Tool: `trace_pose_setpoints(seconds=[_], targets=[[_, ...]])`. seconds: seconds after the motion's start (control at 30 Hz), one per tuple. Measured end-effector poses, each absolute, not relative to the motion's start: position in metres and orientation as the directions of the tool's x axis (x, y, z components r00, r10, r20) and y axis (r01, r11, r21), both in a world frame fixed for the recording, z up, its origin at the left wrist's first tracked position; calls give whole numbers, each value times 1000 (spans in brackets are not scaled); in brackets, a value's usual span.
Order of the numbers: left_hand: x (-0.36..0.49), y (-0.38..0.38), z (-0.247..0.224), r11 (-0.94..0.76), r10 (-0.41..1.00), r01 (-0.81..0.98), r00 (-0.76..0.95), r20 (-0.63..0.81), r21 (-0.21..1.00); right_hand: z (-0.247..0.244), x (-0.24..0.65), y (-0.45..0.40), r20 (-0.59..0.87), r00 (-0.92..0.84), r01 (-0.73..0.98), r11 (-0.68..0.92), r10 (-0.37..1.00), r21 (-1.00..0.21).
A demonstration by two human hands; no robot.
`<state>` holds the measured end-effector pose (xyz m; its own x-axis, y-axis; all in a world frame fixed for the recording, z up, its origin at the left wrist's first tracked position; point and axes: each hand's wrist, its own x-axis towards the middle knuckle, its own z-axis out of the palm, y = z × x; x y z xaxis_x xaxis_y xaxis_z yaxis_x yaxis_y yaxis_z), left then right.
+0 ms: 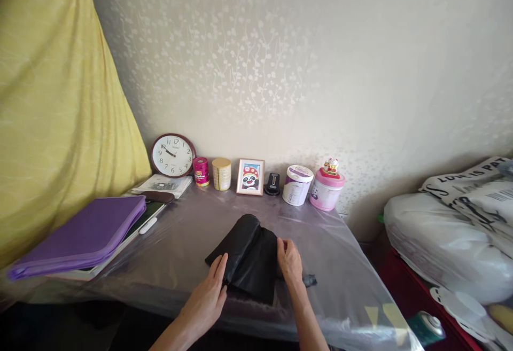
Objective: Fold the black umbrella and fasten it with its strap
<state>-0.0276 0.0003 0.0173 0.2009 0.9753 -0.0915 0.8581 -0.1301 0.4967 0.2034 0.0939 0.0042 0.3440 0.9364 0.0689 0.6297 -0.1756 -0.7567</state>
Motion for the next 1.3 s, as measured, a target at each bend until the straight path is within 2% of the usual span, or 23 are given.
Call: trace_pose_setpoints(seconds=[0.07,0.2,0.4,0.6,0.9,1.3], targets=[[-28,0,17,-128,976,856,198,-89,500,3,207,95,80,365,637,-186,928,-748],[-27,0,16,-133,979,850,191,-64,510,4,206,95,-52,328,455,-206,943,-866],[-27,0,16,-137,981,848,190,-52,511,9,195,96,69,340,418,-85,938,-905],[-27,0,17,-138,980,849,193,-57,510,6,189,98,123,317,423,-25,940,-906],[-24,-2,18,-137,977,870,197,-80,473,20,175,103,87,262,220,28,961,-975],[-25,2,12,-127,979,881,186,-85,455,43,123,132,107,228,205,59,968,-977]])
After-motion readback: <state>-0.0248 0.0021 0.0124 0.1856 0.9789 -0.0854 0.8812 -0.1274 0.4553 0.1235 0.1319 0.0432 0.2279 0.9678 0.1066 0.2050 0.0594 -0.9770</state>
